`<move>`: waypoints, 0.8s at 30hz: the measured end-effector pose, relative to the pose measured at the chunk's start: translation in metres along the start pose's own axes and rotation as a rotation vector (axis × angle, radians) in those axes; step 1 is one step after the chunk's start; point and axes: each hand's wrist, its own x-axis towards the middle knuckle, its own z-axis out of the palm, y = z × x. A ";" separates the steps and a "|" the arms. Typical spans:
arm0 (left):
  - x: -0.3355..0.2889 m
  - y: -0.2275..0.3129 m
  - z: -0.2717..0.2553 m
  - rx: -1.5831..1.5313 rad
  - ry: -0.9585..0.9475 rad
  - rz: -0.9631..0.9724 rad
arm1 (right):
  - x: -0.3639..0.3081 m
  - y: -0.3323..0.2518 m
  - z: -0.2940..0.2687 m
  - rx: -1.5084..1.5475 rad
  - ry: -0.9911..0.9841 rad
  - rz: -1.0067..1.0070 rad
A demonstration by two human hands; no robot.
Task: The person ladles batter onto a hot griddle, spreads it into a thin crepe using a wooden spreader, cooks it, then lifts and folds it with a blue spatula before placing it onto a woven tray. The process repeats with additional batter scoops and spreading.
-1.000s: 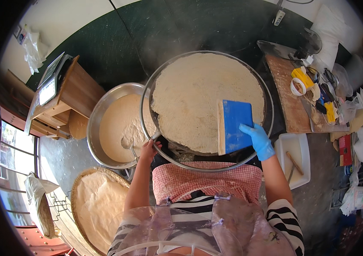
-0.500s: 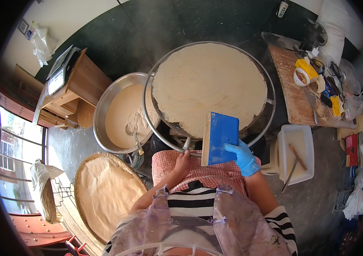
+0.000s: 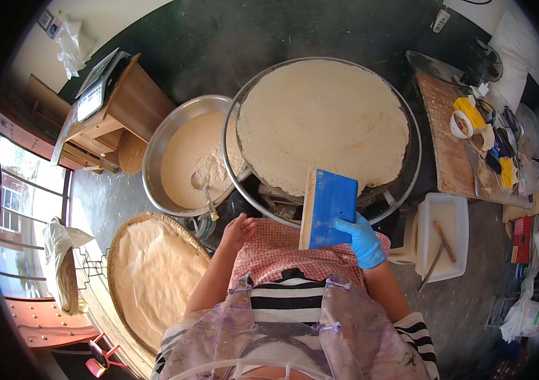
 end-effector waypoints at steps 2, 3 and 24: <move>0.000 0.000 -0.010 -0.027 0.045 -0.003 | 0.002 0.002 0.005 0.003 -0.023 -0.003; 0.000 -0.002 -0.013 -0.016 0.030 0.049 | 0.004 0.003 0.007 0.006 -0.044 -0.011; -0.001 0.000 -0.003 0.014 0.084 0.098 | 0.000 0.002 0.068 -1.477 -0.062 -0.789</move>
